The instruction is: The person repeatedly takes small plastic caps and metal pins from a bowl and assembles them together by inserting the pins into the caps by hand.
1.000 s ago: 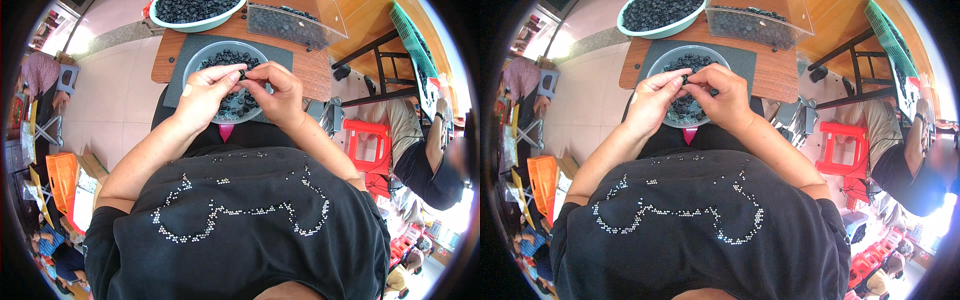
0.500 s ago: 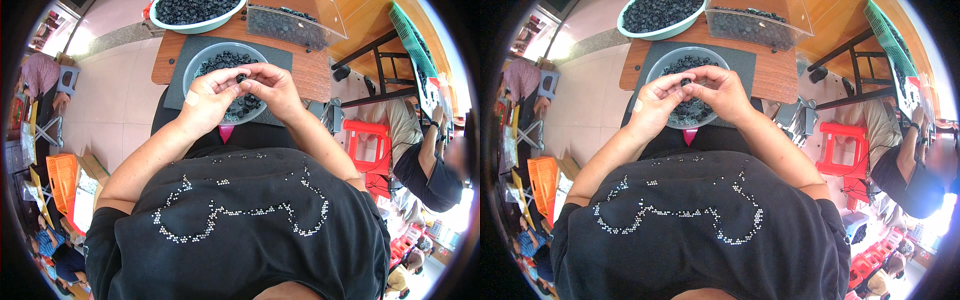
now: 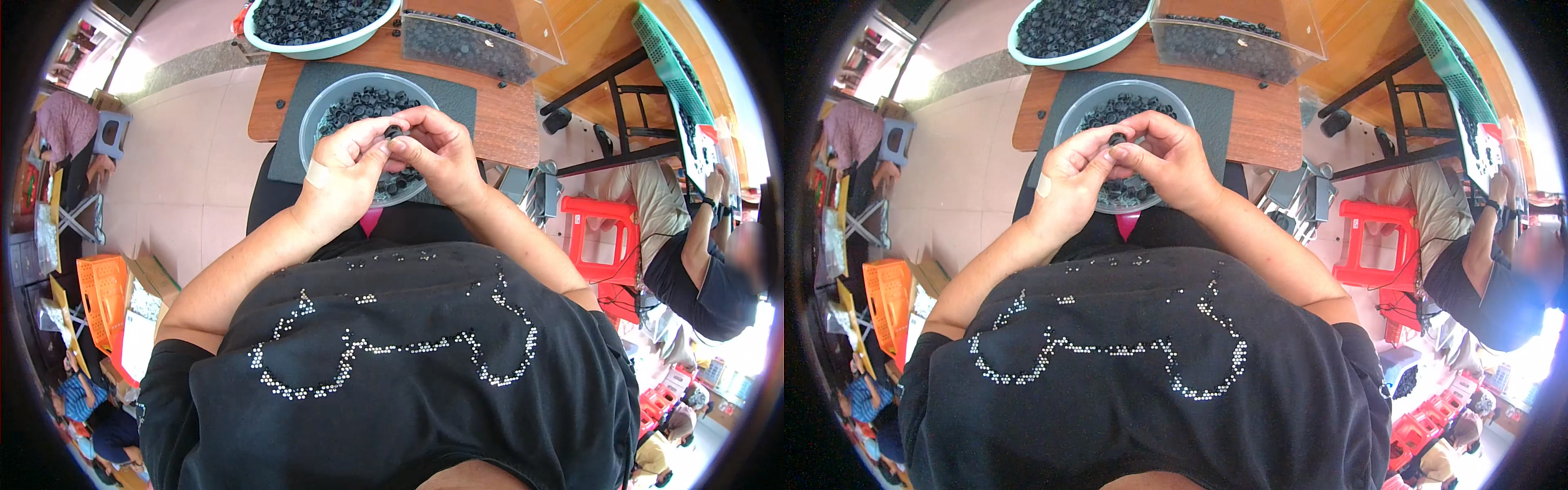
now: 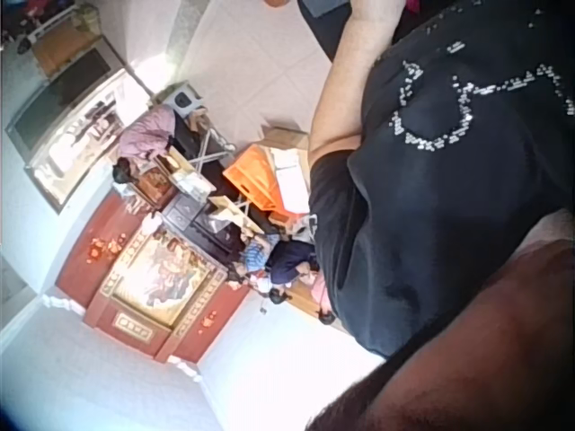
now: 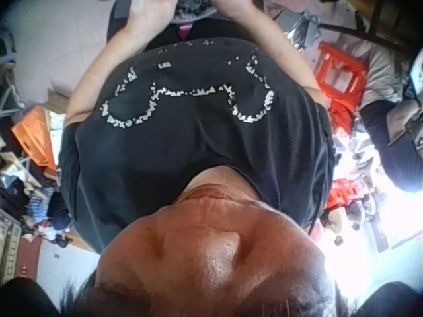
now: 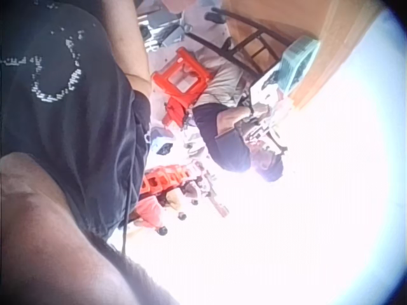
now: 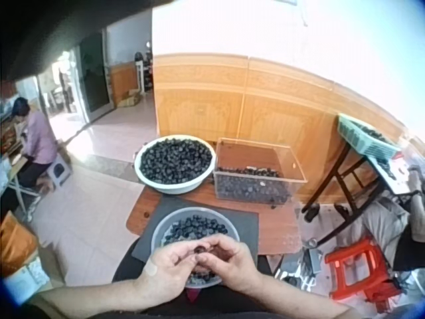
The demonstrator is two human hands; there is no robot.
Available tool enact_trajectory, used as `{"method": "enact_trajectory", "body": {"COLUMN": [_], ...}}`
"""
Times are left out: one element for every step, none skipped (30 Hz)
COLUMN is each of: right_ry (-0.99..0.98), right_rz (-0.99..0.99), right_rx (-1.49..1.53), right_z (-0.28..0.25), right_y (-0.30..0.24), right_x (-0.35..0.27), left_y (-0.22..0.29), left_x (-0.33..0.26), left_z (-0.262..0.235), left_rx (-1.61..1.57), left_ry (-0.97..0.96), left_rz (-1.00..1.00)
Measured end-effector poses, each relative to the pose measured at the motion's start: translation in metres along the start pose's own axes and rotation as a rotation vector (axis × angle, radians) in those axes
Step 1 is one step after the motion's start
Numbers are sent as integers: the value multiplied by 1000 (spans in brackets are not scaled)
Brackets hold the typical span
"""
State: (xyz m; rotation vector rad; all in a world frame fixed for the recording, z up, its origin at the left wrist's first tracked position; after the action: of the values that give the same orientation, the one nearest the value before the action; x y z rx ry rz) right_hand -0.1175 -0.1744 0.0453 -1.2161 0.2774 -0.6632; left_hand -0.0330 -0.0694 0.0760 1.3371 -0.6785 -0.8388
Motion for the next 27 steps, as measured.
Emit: {"method": "enact_trajectory", "body": {"right_ry": [-2, -1, -9, -18, -19, -30, -41, -41, -16, 9, 8, 32, 56, 56, 18, -20, -21, -18, -15, -15, 23, 61, 61, 52, 43, 44, 27], "right_rz": [8, 6, -24, -53, -54, -33, -12, -13, -41, -69, -71, -132, -192, -193, -227, -260, -260, -278, -297, -298, -296, -293, -294, -310, -326, -327, -326], "right_rx": [57, 56, 21, -14, -14, -23, -31, -32, -91, -150, -152, -239, -326, -328, -397, -466, -467, -492, -517, -518, -492, -466, -467, -468, -468, -468, -469], "right_z": [1, 0, -2, -3, -4, -5, -5, -4, -3, -3, -4, -5, -6, -7, -7, -7, -7, -7, -6, -5, -4, -4, -4, -2, -2, -3, -3], "right_y": [-1, 0, 2, 3, 3, 3, 3, 3, 2, 2, 4, 5, 6, 6, 6, 6, 5, 4, 4, 4, 5, 5, 5, 4, 3, 3, 2], "right_x": [-1, 0, 0, 1, 1, 0, -1, -1, -1, -1, 0, 1, 1, 1, 1, 1, 2, 1, 1, 2, 3, 4, 4, 4, 4, 4, 5], "left_y": [1, 1, 1, 1, 0, -1, -2, -2, -2, -2, -3, -5, -6, -7, -6, -6, -6, -7, -7, -9, -11, -13, -14, -15, -16, -17, -18], "left_x": [-1, -2, -2, -2, -3, -4, -5, -5, -6, -6, -6, -6, -7, -7, -7, -8, -8, -9, -9, -8, -8, -7, -6, -6, -6, -6, -6], "left_z": [0, 1, 1, 1, 2, 2, 3, 3, 4, 4, 5, 5, 5, 5, 5, 6, 6, 6, 6, 5, 5, 5, 4, 3, 2, 2, 1], "left_rx": [-39, -39, -57, -76, -76, -79, -82, -82, -106, -131, -132, -150, -167, -169, -181, -192, -194, -209, -223, -224, -241, -258, -258, -270, -280, -279, -286], "left_ry": [0, -2, -16, -28, -28, -22, -16, -16, -10, -3, -4, 2, 7, 6, 7, 9, 9, 7, 5, 5, 11, 16, 16, 25, 34, 34, 40], "left_rz": [13, 14, 15, 15, 17, 7, -3, -1, -11, -19, -17, -16, -17, -15, -12, -9, -8, -23, -37, -36, -57, -77, -76, -97, -118, -117, -105]}}
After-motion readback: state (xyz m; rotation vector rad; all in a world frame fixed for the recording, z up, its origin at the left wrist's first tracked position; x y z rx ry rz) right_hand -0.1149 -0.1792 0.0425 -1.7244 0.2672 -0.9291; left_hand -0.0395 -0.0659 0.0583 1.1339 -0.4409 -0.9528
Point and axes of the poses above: each hand's wrist, its own x-axis towards the middle knuckle, its own z-axis out of the palm, y = z × x, the point moved 3 cm from there along x, towards the middle knuckle, and after that the axes turned 9 degrees about y, right-handed, at the moved point
